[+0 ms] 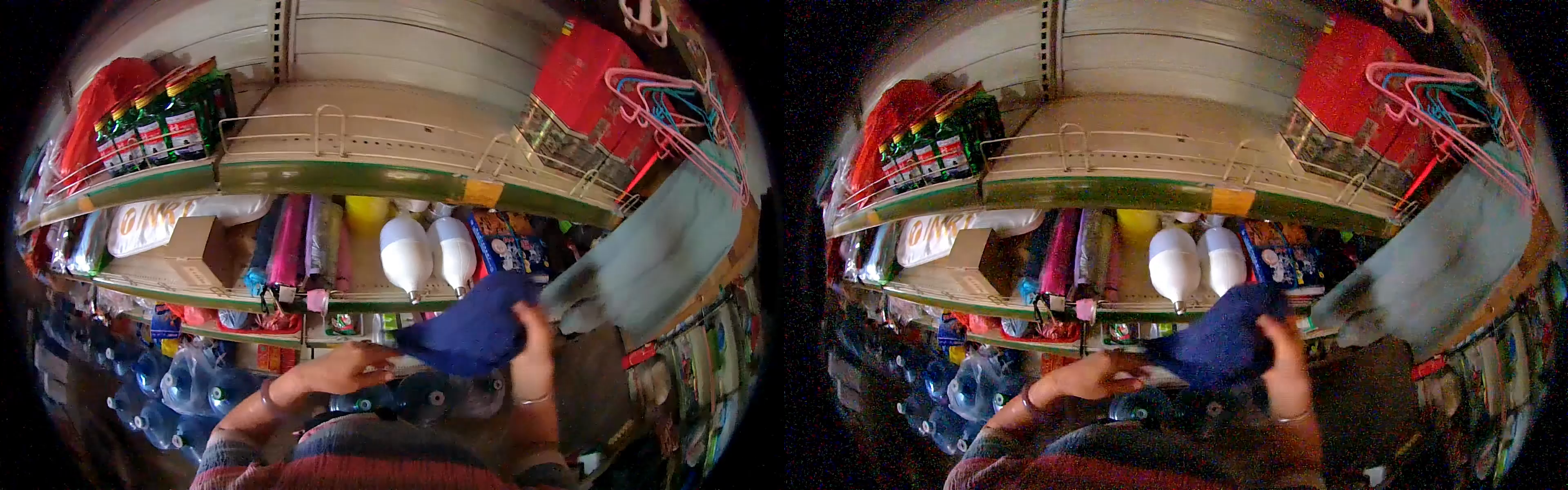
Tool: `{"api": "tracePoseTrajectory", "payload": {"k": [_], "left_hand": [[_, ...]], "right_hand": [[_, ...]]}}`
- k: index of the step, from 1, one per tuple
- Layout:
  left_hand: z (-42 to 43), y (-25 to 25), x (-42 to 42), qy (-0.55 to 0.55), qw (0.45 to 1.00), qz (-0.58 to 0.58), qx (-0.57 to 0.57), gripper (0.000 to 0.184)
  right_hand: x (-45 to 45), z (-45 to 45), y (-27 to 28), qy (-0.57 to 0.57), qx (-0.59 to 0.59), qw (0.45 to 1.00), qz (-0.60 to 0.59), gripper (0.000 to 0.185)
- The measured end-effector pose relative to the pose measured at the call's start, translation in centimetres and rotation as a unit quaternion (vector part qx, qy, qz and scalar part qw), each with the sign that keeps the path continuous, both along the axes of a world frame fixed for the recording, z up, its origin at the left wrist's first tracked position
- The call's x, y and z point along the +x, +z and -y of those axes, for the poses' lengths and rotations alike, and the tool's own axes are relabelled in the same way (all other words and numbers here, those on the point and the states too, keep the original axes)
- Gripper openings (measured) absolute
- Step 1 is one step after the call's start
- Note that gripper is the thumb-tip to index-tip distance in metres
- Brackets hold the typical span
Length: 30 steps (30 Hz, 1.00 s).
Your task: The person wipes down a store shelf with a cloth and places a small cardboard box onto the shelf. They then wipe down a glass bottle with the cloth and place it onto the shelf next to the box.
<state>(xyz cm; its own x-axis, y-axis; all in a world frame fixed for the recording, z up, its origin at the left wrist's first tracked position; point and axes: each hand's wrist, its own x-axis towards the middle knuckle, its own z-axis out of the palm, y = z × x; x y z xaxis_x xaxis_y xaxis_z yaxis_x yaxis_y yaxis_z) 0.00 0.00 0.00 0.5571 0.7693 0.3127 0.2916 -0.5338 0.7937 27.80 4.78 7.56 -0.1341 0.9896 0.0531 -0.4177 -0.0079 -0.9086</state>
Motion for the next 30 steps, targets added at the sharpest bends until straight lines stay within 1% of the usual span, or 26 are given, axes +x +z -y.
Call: {"api": "tracePoseTrajectory", "payload": {"k": [1, 2, 3, 4, 5, 6, 7, 9, 11, 12, 13, 15, 17, 19, 21, 25, 26, 28, 30], "left_hand": [[-0.2, 0.9, -0.7, 0.024, 0.999, -0.010, 0.036, 0.039], [-0.4, 2.0, -1.3, 0.049, 0.996, -0.021, 0.071, 0.038], [0.0, 3.5, -2.0, 0.181, 0.969, -0.013, 0.170, 0.036], [-0.1, 6.4, -3.5, 0.236, 0.947, 0.005, 0.220, 0.040], [-1.0, 7.5, -4.5, 0.286, 0.896, 0.016, 0.338, 0.043], [-1.3, 9.7, -6.3, 0.315, 0.854, -0.012, 0.415, 0.048], [-2.3, 11.0, -7.2, 0.357, 0.796, -0.040, 0.487, 0.050], [-3.3, 13.2, -9.0, 0.398, 0.756, -0.089, 0.512, 0.053], [-5.0, 14.4, -10.3, 0.411, 0.745, -0.134, 0.508, 0.054], [-5.6, 14.8, -11.0, 0.414, 0.740, -0.159, 0.505, 0.055], [-6.5, 14.7, -11.5, 0.416, 0.749, -0.172, 0.487, 0.060], [-7.9, 14.0, -12.6, 0.413, 0.755, -0.188, 0.472, 0.063], [-8.5, 14.0, -13.3, 0.403, 0.760, -0.196, 0.471, 0.067], [-8.9, 13.5, -13.6, 0.401, 0.759, -0.213, 0.467, 0.073], [-8.5, 13.9, -13.6, 0.391, 0.777, -0.216, 0.443, 0.072], [-9.1, 13.5, -14.1, 0.394, 0.755, -0.247, 0.462, 0.073], [-9.0, 13.6, -14.2, 0.394, 0.753, -0.258, 0.461, 0.073], [-9.2, 13.6, -14.2, 0.396, 0.742, -0.271, 0.467, 0.072], [-9.1, 14.0, -14.1, 0.396, 0.748, -0.274, 0.456, 0.070]], "right_hand": [[-0.3, -0.2, 2.9, -0.077, 0.015, 0.997, 0.024, 0.050], [0.7, -1.9, 4.6, -0.120, 0.054, 0.990, 0.053, 0.046], [-0.1, -3.5, 8.1, -0.158, 0.100, 0.975, 0.120, 0.043], [-2.7, -4.3, 11.1, -0.148, 0.145, 0.976, 0.072, 0.040], [-5.0, -5.2, 14.5, -0.136, 0.192, 0.971, 0.033, 0.038], [-7.0, -7.0, 16.6, -0.121, 0.240, 0.963, 0.036, 0.035], [-8.6, -9.0, 18.9, -0.104, 0.293, 0.949, 0.050, 0.033], [-13.4, -13.2, 22.3, -0.111, 0.440, 0.884, 0.110, 0.034], [-17.2, -19.4, 25.0, -0.113, 0.488, 0.816, 0.289, 0.044], [-19.9, -19.5, 25.6, -0.077, 0.478, 0.790, 0.376, 0.050], [-22.9, -19.2, 26.0, -0.042, 0.466, 0.755, 0.460, 0.056], [-27.2, -24.0, 24.1, 0.057, 0.498, 0.686, 0.527, 0.062], [-31.1, -25.6, 23.1, 0.170, 0.481, 0.549, 0.662, 0.070], [-33.7, -26.4, 20.4, 0.258, 0.486, 0.530, 0.645, 0.073], [-36.2, -28.3, 18.4, 0.265, 0.499, 0.503, 0.654, 0.070], [-39.4, -32.0, 17.2, 0.278, 0.537, 0.510, 0.612, 0.063], [-39.7, -32.6, 16.6, 0.277, 0.550, 0.503, 0.606, 0.061], [-39.3, -33.3, 16.9, 0.264, 0.581, 0.482, 0.601, 0.059], [-37.8, -33.6, 17.0, 0.216, 0.578, 0.467, 0.633, 0.056]]}}
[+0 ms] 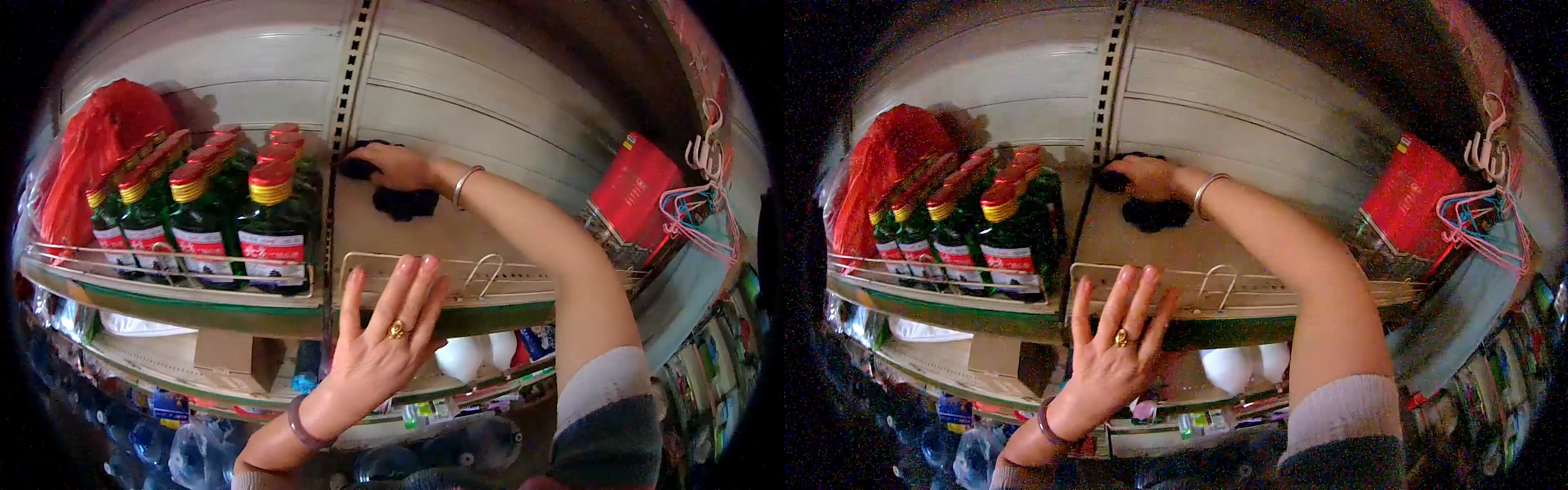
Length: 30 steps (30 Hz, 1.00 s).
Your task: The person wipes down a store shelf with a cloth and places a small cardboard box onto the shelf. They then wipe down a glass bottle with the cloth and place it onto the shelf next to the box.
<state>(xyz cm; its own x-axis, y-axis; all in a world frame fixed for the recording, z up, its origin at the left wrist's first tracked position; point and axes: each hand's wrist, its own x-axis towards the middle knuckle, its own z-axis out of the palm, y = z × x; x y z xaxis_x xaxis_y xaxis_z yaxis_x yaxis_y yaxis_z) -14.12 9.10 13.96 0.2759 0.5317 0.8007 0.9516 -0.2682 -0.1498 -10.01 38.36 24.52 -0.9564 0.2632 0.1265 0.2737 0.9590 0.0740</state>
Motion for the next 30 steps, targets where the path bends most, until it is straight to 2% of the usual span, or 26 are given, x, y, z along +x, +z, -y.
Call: {"api": "tracePoseTrajectory", "payload": {"k": [3, 5, 7, 9, 11, 14, 15, 16, 17, 19, 20, 22, 23, 25, 28, 30], "left_hand": [[0.1, -0.3, 0.2, 0.002, 1.000, 0.003, -0.004, 0.069], [-0.1, -0.2, 0.2, 0.003, 1.000, 0.006, 0.004, 0.069], [0.1, -0.2, 0.3, -0.007, 1.000, 0.015, -0.001, 0.069], [-0.1, -0.3, 0.3, -0.008, 1.000, 0.001, -0.009, 0.070], [-0.1, -0.3, 0.4, -0.004, 1.000, 0.001, -0.003, 0.072], [0.2, 0.0, 0.4, 0.003, 1.000, 0.007, -0.004, 0.069], [0.2, 0.1, 0.4, 0.001, 1.000, 0.008, -0.007, 0.069], [0.1, 0.0, 0.3, 0.006, 1.000, 0.002, -0.002, 0.069], [0.1, -0.1, 0.3, 0.008, 1.000, -0.001, 0.002, 0.069], [0.0, -0.1, 0.2, 0.015, 1.000, -0.011, 0.010, 0.070], [-0.1, -0.2, 0.1, 0.027, 0.999, -0.025, 0.013, 0.070], [0.1, -0.1, 0.0, -0.001, 1.000, -0.016, -0.006, 0.063], [0.1, -0.1, -0.1, -0.014, 1.000, -0.013, -0.015, 0.060], [-0.2, -0.4, -0.3, 0.005, 0.999, -0.036, 0.012, 0.051], [-0.6, -0.6, -0.2, 0.021, 0.998, -0.058, 0.034, 0.046], [-0.3, -0.3, 0.0, 0.021, 0.998, -0.051, 0.021, 0.047]], "right_hand": [[3.5, -0.6, -0.6, 0.005, 0.005, 1.000, -0.009, 0.055], [6.4, 1.5, 0.8, -0.103, -0.016, 0.993, 0.055, 0.054], [12.0, -1.8, -0.7, -0.179, -0.025, 0.983, 0.014, 0.052], [17.3, -2.7, -0.6, -0.265, 0.102, 0.958, 0.035, 0.050], [18.1, -0.5, 1.5, -0.409, 0.031, 0.909, 0.070, 0.048], [18.9, -4.1, 2.9, -0.495, 0.052, 0.862, -0.096, 0.055], [17.7, -3.0, 4.0, -0.473, 0.049, 0.852, -0.218, 0.061], [15.7, -1.5, 4.9, -0.401, 0.067, 0.842, -0.353, 0.060], [12.9, 0.5, 6.6, -0.386, 0.083, 0.831, -0.393, 0.058], [7.8, 1.2, 8.2, -0.274, 0.227, 0.822, -0.445, 0.049], [5.3, 1.1, 8.2, -0.182, 0.247, 0.831, -0.464, 0.043], [0.5, 2.3, 7.7, -0.133, 0.244, 0.876, -0.394, 0.036], [-1.5, 1.4, 7.1, -0.166, 0.243, 0.903, -0.313, 0.033], [-3.8, -0.3, 5.4, -0.113, 0.383, 0.870, -0.290, 0.030], [-2.5, -0.9, 5.6, -0.085, 0.375, 0.892, -0.239, 0.025], [-0.6, -0.9, 5.3, -0.094, 0.412, 0.883, -0.207, 0.024]]}}
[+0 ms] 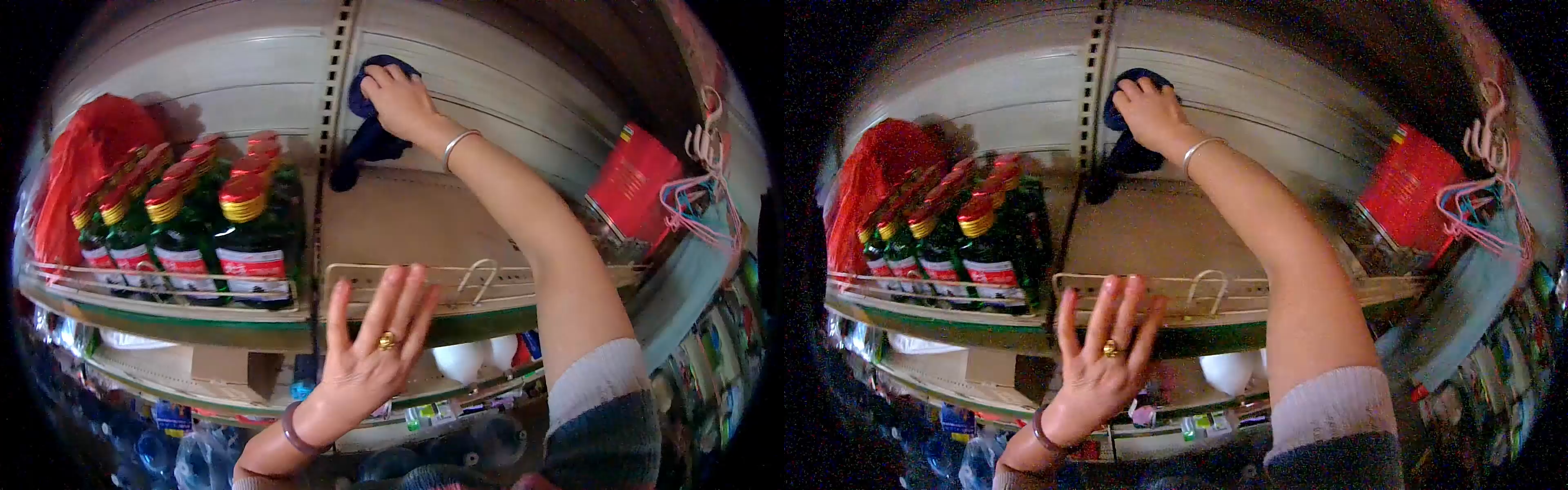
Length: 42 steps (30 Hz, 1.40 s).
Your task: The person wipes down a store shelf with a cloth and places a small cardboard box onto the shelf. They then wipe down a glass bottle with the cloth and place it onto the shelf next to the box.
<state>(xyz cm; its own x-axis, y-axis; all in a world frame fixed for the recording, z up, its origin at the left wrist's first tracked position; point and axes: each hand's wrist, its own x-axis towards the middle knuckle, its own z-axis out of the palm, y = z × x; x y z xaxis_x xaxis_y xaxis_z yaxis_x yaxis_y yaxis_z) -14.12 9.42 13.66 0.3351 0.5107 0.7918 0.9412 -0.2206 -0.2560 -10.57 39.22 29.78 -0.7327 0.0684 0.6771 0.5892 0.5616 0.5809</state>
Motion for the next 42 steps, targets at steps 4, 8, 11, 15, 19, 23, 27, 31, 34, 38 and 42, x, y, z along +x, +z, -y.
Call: {"api": "tracePoseTrajectory", "payload": {"k": [4, 8, 11, 15, 19, 23, 27, 31, 34, 38, 42], "left_hand": [[-0.3, -0.3, 0.2, 0.009, 1.000, 0.015, 0.004, 0.049], [-0.4, -0.4, 0.5, 0.032, 0.999, 0.022, 0.004, 0.045], [-0.3, -0.1, 0.7, 0.040, 0.999, 0.023, 0.001, 0.046], [-0.4, -0.3, 1.0, 0.055, 0.998, 0.018, 0.005, 0.046], [-0.3, -0.2, 1.1, 0.058, 0.998, 0.012, -0.003, 0.044], [-0.3, -0.1, 0.9, 0.054, 0.998, 0.017, -0.010, 0.044], [-0.2, 0.2, 0.6, 0.035, 0.999, 0.020, -0.012, 0.047], [-0.1, 0.0, 0.6, 0.031, 0.999, 0.012, -0.007, 0.052], [-0.2, -0.2, 0.7, 0.037, 0.999, 0.012, -0.009, 0.055], [-0.1, -0.1, 0.7, 0.038, 0.999, 0.007, -0.027, 0.055], [-0.5, -0.5, 0.7, 0.049, 0.999, 0.000, -0.012, 0.050]], "right_hand": [[4.3, -0.7, 0.2, -0.055, -0.003, 0.998, 0.018, 0.025], [10.5, -0.9, 0.5, -0.165, -0.061, 0.984, 0.021, 0.029], [16.0, -2.3, 0.3, -0.256, -0.100, 0.961, -0.007, 0.031], [23.0, -5.0, 1.3, -0.378, -0.159, 0.911, -0.045, 0.040], [26.3, -6.7, 2.7, -0.386, -0.164, 0.905, -0.071, 0.046], [28.1, -9.3, 3.4, -0.392, -0.168, 0.899, -0.103, 0.047], [27.4, -8.8, 4.0, -0.427, -0.178, 0.878, -0.119, 0.043], [26.3, -10.2, 3.5, -0.457, -0.177, 0.871, -0.042, 0.047], [24.3, -7.0, 3.1, -0.376, -0.289, 0.840, -0.265, 0.071], [24.1, -7.6, 2.4, -0.285, -0.286, 0.822, -0.401, 0.089], [24.4, -7.3, 3.1, -0.332, -0.280, 0.807, -0.401, 0.096]]}}
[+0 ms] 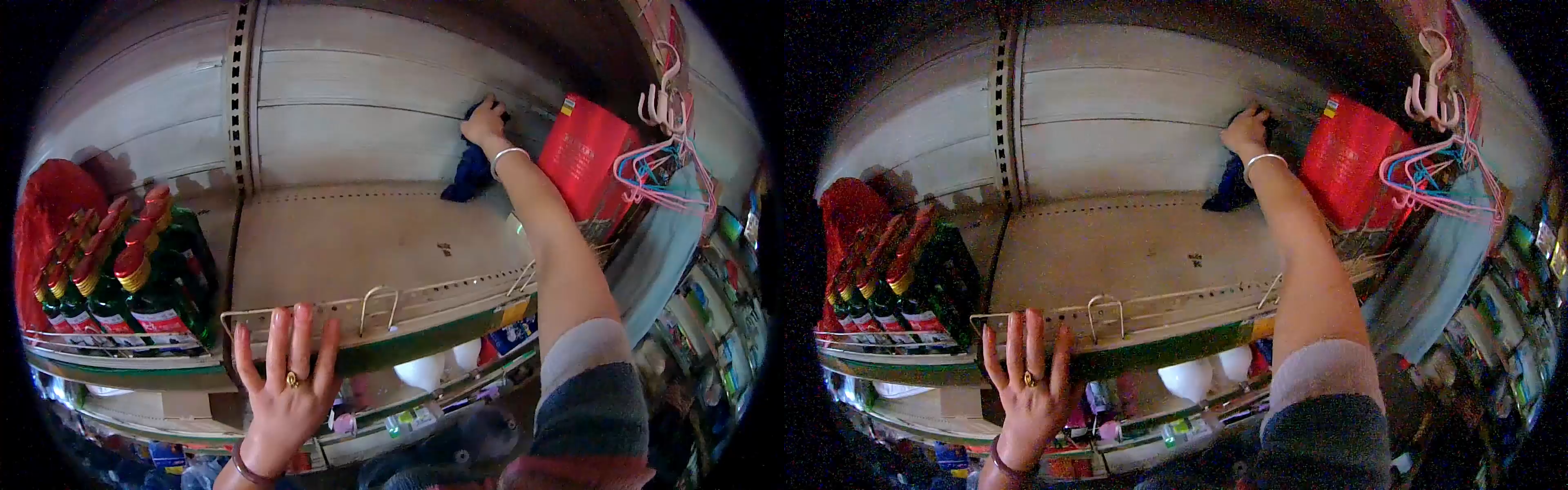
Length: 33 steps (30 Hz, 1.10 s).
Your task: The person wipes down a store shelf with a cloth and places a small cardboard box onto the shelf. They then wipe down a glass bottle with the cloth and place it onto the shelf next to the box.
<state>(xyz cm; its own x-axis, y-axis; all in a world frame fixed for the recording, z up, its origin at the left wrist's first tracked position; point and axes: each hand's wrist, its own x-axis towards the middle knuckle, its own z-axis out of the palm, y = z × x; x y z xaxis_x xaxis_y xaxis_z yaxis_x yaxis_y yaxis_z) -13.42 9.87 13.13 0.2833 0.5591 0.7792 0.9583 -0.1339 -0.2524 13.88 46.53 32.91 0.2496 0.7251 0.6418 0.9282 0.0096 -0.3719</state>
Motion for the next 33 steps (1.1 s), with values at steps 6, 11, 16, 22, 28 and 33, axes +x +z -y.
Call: {"api": "tracePoseTrajectory", "payload": {"k": [6, 11, 16, 22, 28, 33], "left_hand": [[-0.2, -0.1, -0.1, 0.004, 1.000, -0.025, 0.012, 0.046], [-0.2, -0.1, -0.2, 0.013, 0.999, -0.026, 0.017, 0.041], [0.1, 0.0, -0.2, 0.006, 1.000, -0.016, 0.000, 0.041], [0.1, 0.4, 0.1, -0.002, 1.000, -0.002, -0.002, 0.040], [0.2, 0.3, -0.1, -0.015, 1.000, 0.006, 0.006, 0.042], [0.2, 0.3, -0.2, -0.029, 0.999, 0.012, 0.021, 0.041]], "right_hand": [[3.7, -2.9, 1.7, -0.062, -0.161, 0.958, 0.231, 0.048], [5.7, -6.5, 0.5, -0.103, -0.117, 0.944, 0.291, 0.040], [4.3, -5.1, 0.9, -0.120, -0.121, 0.936, 0.307, 0.036], [0.2, -2.5, 1.4, -0.048, -0.090, 0.966, 0.239, 0.038], [-9.6, 5.7, 1.9, 0.057, -0.091, 0.961, 0.257, 0.044], [-15.5, 6.8, 0.1, 0.192, 0.056, 0.967, 0.161, 0.038]]}}
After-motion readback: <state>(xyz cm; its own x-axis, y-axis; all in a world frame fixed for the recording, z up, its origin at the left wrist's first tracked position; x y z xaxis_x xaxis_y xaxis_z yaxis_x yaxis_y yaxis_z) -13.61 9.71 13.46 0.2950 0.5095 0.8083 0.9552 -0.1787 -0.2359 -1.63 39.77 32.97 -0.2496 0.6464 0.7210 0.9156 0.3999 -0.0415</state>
